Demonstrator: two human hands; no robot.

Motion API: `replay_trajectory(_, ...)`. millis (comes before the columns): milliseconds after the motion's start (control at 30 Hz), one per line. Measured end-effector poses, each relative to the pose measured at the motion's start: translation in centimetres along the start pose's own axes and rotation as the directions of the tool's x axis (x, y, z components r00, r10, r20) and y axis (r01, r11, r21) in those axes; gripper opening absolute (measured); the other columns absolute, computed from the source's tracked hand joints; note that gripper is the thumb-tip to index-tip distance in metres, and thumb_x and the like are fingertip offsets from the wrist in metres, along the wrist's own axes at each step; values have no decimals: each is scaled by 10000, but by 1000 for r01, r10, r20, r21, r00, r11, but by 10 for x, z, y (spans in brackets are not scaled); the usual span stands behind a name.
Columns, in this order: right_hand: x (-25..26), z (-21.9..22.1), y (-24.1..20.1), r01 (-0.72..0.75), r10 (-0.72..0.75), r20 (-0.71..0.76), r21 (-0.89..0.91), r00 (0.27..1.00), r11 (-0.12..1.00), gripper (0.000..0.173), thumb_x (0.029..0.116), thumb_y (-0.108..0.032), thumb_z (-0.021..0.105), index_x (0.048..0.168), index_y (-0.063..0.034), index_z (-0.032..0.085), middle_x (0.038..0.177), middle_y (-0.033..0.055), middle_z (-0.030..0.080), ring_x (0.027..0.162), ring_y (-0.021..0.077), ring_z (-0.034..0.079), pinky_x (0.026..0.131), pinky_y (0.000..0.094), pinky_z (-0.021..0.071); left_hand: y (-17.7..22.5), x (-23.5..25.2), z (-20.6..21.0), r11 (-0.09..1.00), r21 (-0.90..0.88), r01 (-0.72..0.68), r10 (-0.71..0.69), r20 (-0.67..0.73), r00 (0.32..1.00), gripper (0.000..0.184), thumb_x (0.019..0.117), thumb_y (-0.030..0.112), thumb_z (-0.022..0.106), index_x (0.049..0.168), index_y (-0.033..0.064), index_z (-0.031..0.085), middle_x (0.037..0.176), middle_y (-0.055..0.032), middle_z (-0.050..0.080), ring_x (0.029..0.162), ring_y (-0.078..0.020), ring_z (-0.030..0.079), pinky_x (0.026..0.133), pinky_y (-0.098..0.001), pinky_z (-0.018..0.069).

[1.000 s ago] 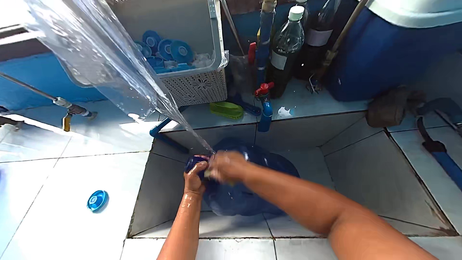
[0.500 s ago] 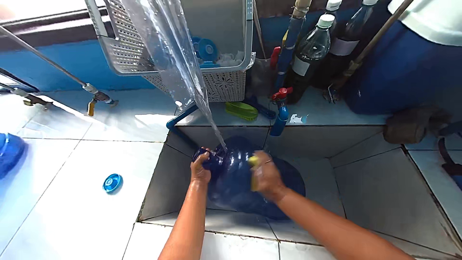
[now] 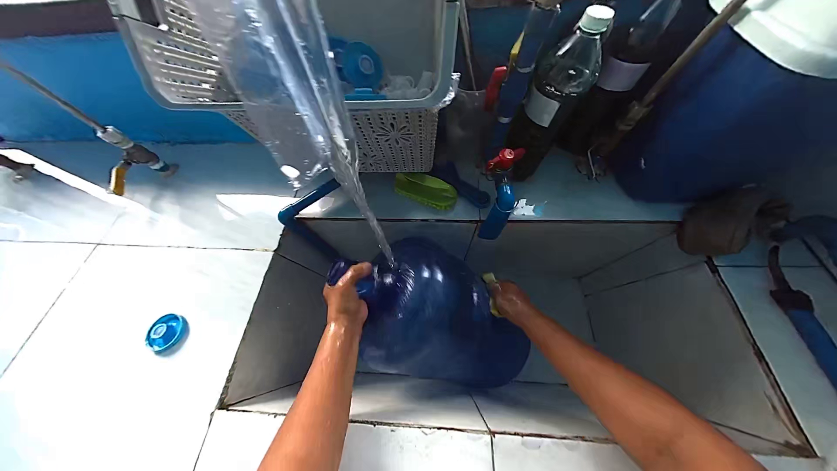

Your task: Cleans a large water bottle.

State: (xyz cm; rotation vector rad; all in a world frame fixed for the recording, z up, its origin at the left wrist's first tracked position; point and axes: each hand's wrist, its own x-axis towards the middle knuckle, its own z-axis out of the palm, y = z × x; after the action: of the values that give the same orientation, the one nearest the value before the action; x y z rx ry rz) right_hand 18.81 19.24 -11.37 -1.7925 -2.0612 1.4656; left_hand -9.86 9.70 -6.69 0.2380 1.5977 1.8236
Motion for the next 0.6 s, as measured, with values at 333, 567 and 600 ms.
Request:
replay_trajectory(333,20,35,-155,676,-678,39,60,734,735,287,959,-163,711,1172,29,725,1171,205,713,1122,314,677,1007,505,531,-12,17,-41,984,-180,5,71,412,908,295,710,154,726,996,133,659,927,-22,752,892,-138,730,808,-321,614)
replay_trajectory(567,65,15,102,-401,423,57,449,904,798,552,1106,-387,431,1366,85,548,1376,281,571,1280,357,564,1073,517,458,-37,54,-38,994,109,13,-18,42,999,218,1036,158,349,949,115,544,782,33,670,735,-63,665,689,-244,574)
replay_trajectory(600,53,7,114,-432,515,8,555,857,710,581,1080,-437,480,1329,78,577,1334,278,590,1226,364,586,1031,542,477,-45,47,-28,961,252,116,-109,-42,993,235,1077,206,385,1066,55,565,861,-28,654,780,-103,647,719,-288,559)
